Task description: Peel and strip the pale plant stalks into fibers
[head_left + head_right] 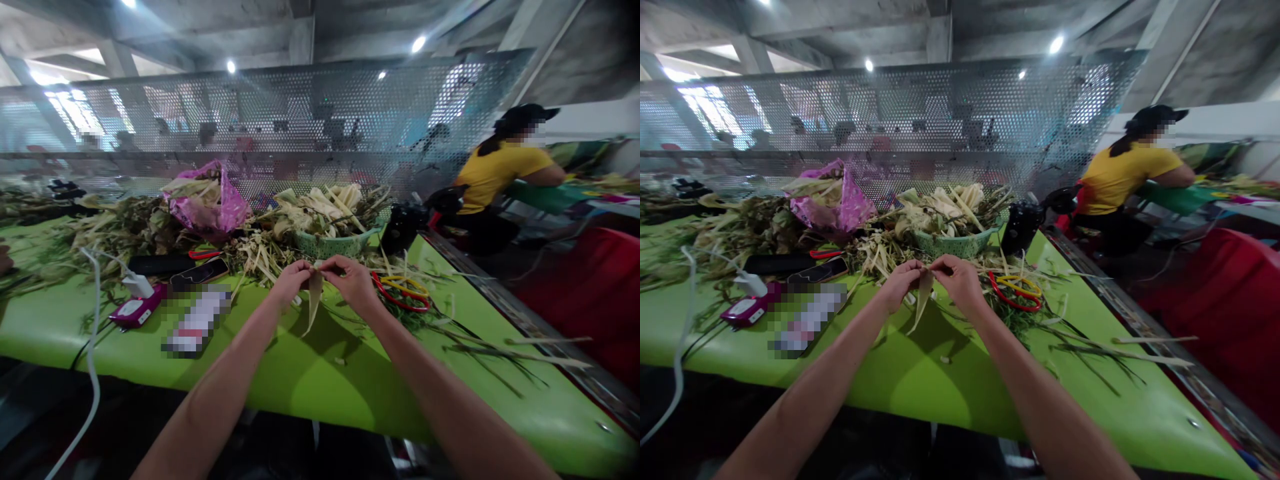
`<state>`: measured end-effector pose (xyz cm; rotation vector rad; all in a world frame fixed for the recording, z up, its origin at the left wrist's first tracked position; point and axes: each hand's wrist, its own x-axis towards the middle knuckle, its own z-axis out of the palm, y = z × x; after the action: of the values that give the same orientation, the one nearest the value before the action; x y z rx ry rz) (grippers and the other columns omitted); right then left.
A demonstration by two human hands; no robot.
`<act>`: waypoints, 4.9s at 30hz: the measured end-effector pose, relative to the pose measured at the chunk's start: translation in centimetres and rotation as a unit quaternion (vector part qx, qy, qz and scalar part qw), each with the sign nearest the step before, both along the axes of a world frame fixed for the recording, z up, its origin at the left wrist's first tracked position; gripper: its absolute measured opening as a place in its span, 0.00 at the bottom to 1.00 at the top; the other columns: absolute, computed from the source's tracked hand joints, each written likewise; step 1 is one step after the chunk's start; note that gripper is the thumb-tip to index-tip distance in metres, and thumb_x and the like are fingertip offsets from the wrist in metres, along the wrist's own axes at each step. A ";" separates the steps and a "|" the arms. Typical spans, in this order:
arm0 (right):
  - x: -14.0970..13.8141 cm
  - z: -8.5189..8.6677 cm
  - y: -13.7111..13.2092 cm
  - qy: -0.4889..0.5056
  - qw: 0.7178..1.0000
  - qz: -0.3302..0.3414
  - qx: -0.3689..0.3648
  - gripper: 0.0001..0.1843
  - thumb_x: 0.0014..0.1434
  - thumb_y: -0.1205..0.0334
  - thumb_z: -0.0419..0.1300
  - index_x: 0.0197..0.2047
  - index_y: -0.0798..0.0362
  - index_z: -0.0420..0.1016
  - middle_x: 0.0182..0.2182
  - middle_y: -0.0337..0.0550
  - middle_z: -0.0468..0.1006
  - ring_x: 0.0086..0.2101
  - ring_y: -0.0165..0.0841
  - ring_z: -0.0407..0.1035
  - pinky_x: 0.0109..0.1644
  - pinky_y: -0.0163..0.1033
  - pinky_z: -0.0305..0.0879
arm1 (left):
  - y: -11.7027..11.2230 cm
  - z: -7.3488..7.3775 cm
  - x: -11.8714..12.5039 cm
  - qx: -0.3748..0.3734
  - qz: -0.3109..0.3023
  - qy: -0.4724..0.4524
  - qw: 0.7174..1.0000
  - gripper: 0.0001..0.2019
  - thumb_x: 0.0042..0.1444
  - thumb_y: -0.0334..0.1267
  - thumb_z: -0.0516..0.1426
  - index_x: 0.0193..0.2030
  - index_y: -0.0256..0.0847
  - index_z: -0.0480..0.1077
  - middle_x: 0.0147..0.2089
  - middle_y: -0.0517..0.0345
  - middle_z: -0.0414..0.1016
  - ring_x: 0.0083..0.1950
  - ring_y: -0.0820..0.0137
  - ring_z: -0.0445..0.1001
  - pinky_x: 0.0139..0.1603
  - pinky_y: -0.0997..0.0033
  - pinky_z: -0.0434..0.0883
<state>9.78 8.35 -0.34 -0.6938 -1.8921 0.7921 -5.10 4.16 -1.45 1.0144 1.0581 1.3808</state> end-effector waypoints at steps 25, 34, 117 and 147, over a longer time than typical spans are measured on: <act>0.4 0.7 -0.2 0.012 0.995 0.022 -0.095 0.11 0.50 0.57 0.63 0.36 0.53 0.79 0.31 0.43 0.80 0.32 0.34 0.72 0.39 0.40 0.68 | 0.1 0.2 -0.3 0.031 0.017 0.037 0.999 0.08 0.44 0.38 0.59 0.28 0.38 0.65 0.24 0.64 0.66 0.26 0.77 0.65 0.30 0.76 0.63; 0.4 0.3 0.6 0.035 0.978 0.044 -0.199 0.16 0.44 0.51 0.67 0.31 0.55 0.77 0.26 0.40 0.77 0.27 0.30 0.68 0.34 0.37 0.67 | 0.8 -0.6 -0.6 0.100 0.030 0.120 0.987 0.09 0.48 0.41 0.60 0.31 0.37 0.67 0.26 0.63 0.67 0.29 0.76 0.65 0.33 0.75 0.63; 0.0 -0.1 0.1 0.023 0.992 0.023 -0.123 0.13 0.50 0.54 0.63 0.35 0.55 0.77 0.27 0.42 0.77 0.28 0.32 0.69 0.34 0.36 0.66 | 0.5 -0.3 -0.7 0.024 0.030 0.025 0.999 0.15 0.41 0.43 0.65 0.30 0.35 0.70 0.24 0.62 0.70 0.25 0.78 0.65 0.29 0.76 0.61; -0.2 -0.1 0.3 0.043 0.987 0.015 -0.154 0.12 0.44 0.56 0.67 0.30 0.54 0.74 0.24 0.38 0.75 0.26 0.30 0.68 0.33 0.37 0.65 | 0.4 -0.1 -0.6 0.051 0.035 0.052 0.997 0.12 0.43 0.38 0.64 0.32 0.34 0.70 0.27 0.60 0.71 0.29 0.77 0.67 0.32 0.76 0.63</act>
<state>9.56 8.62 -0.49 -0.8079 -1.7232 1.1297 -5.72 4.53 -1.57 1.1433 1.1170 1.4652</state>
